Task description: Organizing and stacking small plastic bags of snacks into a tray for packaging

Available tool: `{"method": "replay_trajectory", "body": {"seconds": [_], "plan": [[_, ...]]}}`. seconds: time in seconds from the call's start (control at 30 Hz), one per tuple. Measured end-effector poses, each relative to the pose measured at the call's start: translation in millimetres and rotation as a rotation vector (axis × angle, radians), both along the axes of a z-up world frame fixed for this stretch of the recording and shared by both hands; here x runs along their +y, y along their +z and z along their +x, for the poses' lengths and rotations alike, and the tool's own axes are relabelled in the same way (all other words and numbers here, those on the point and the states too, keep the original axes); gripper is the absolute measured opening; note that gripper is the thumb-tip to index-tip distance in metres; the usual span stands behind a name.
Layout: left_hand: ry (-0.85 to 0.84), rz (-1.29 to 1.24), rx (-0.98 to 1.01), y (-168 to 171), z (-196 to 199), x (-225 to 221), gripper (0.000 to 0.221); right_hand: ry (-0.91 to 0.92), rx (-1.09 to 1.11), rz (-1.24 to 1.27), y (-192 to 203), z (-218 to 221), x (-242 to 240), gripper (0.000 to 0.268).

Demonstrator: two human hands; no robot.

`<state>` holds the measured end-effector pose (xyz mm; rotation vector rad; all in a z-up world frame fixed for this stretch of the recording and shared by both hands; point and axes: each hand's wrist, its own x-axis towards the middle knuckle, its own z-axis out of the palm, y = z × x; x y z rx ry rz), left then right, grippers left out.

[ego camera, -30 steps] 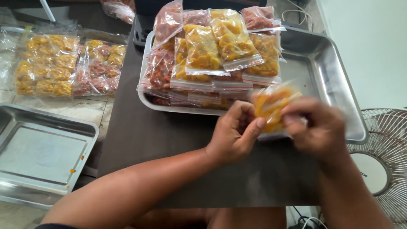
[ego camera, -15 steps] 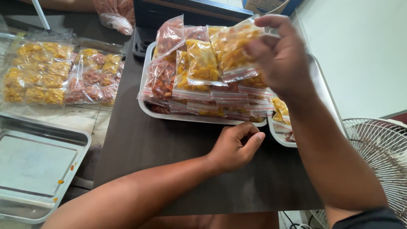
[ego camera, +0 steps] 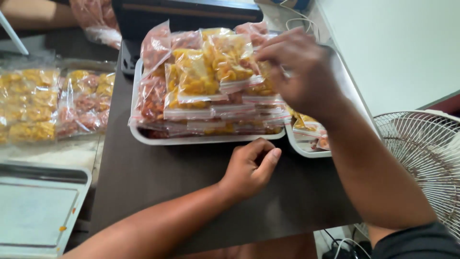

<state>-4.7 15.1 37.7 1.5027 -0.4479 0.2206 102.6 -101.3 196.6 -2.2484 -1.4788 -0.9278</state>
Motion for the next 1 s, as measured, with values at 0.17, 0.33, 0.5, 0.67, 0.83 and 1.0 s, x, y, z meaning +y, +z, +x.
{"method": "replay_trajectory", "body": {"seconds": [0.17, 0.33, 0.5, 0.67, 0.83, 1.0], "plan": [[-0.038, -0.018, 0.041, -4.0, 0.1, -1.9, 0.022, -0.318, 0.28, 0.126, -15.9, 8.7, -91.4, 0.027], [-0.075, 0.025, 0.049, -6.1, 1.0, -4.6, 0.024, -0.985, 1.003, -0.372, -66.4, 26.6, -133.3, 0.048], [-0.097, 0.103, 0.061, -7.8, 4.4, -5.5, 0.021, -1.219, 1.291, -0.437, -50.5, 13.8, -112.1, 0.049], [-0.113, 0.105, 0.076, -5.0, 8.4, -6.8, 0.021, -1.107, 1.048, -0.4, -69.2, 26.4, -145.8, 0.027], [-0.146, 0.112, 0.1, -5.6, 5.3, -7.2, 0.019, -0.94, 0.77, -0.194, -82.3, 6.7, -175.6, 0.043], [-0.398, -0.033, 0.156, -13.1, 5.0, -6.8, 0.072, 0.025, 1.071, 0.125, -97.5, -27.7, -159.4, 0.029]]}}
